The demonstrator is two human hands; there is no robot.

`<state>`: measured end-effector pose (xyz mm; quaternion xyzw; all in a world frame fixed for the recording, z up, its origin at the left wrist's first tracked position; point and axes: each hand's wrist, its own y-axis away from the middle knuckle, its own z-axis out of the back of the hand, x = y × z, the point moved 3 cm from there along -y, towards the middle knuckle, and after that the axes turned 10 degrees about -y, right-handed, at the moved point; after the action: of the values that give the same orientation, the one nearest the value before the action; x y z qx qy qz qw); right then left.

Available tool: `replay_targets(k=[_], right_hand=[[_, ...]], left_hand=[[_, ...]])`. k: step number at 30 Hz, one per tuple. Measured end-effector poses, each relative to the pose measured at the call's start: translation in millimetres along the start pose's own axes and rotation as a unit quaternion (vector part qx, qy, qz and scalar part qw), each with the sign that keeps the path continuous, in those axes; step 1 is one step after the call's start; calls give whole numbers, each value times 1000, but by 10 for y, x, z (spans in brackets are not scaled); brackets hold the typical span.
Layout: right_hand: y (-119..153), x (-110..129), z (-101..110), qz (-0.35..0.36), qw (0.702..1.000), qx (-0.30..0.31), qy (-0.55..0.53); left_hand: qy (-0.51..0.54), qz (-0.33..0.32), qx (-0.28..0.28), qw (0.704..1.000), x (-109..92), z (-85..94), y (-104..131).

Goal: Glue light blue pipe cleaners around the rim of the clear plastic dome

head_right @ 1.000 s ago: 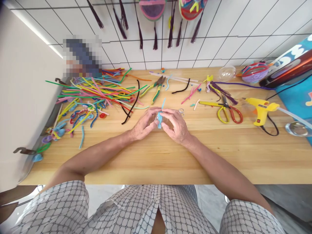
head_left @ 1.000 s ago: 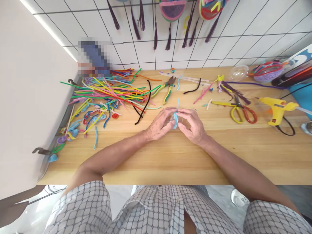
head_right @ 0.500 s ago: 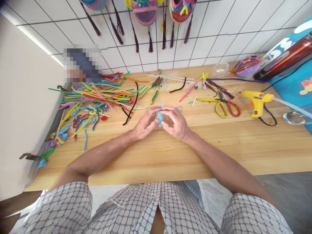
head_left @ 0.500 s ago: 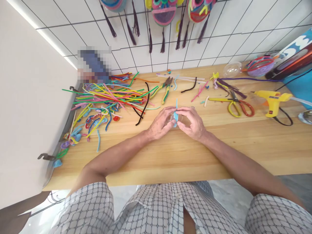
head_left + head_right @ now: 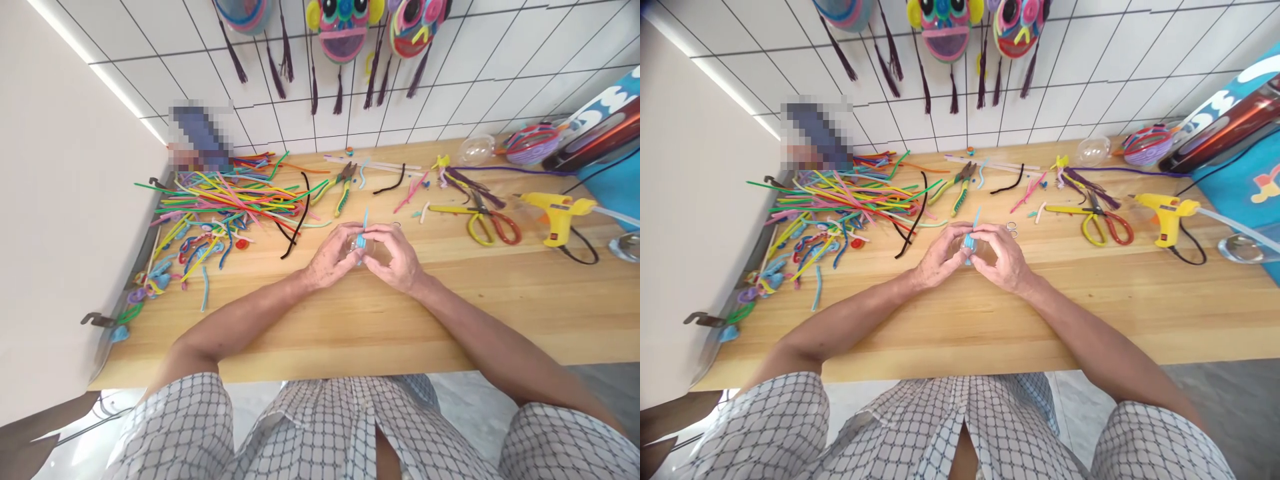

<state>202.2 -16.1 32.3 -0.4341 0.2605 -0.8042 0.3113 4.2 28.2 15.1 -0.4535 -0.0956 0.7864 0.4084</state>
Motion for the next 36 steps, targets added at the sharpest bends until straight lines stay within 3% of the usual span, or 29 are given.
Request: replay_targets(k=[8,19,25,30,36], right_hand=[[-4,-42,21,8,999,34,16],[-32,-19,31,41,999,20,27],[-38,-28,29,13,999,36,26],[-38,-19,39,38,999,23,7],[-12,-59,60,4,999,31,-4]], left_hand=[[-24,-10,-6,1000,39,-20,10],[25,-17,30,999,60,37,9],[-3,-19,28,999,86,-14,5],[-1,-24,18,1000,82,-21,12],[3,-25,17,1000,61,-27,10]])
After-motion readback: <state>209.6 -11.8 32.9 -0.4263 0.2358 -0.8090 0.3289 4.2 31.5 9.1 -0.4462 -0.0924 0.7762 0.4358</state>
